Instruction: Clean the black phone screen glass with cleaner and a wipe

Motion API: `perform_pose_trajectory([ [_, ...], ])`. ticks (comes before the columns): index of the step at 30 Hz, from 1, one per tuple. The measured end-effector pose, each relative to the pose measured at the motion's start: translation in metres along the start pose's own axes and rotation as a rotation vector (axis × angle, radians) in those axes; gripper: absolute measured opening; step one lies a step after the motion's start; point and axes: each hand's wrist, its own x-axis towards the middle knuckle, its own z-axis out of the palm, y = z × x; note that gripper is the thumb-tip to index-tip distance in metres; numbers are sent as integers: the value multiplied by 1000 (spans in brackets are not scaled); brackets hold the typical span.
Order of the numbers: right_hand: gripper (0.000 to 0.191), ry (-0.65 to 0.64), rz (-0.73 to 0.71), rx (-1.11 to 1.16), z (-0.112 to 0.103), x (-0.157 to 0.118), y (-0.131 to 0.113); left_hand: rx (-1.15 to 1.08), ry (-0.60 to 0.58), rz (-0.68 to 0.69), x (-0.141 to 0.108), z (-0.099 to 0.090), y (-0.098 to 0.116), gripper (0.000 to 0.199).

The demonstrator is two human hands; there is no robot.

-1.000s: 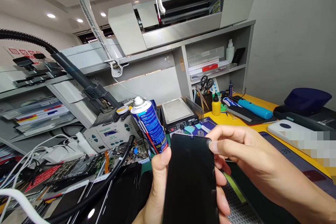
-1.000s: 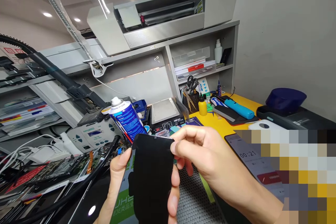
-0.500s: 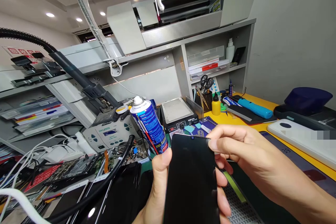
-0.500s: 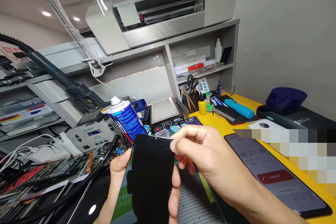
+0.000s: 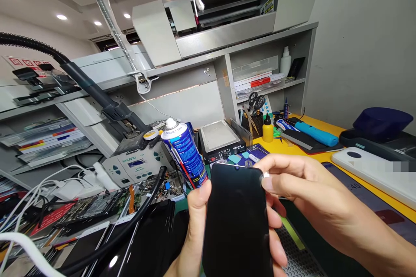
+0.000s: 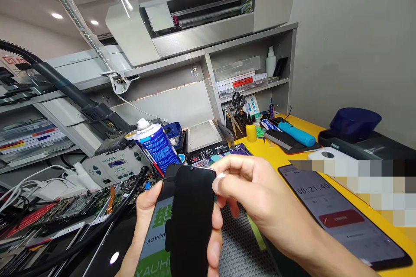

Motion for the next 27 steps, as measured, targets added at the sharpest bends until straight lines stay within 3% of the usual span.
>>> perform_pose_trajectory([
  [27, 20, 47, -52, -12, 1, 0, -2, 23, 6, -15, 2, -1, 4, 99],
])
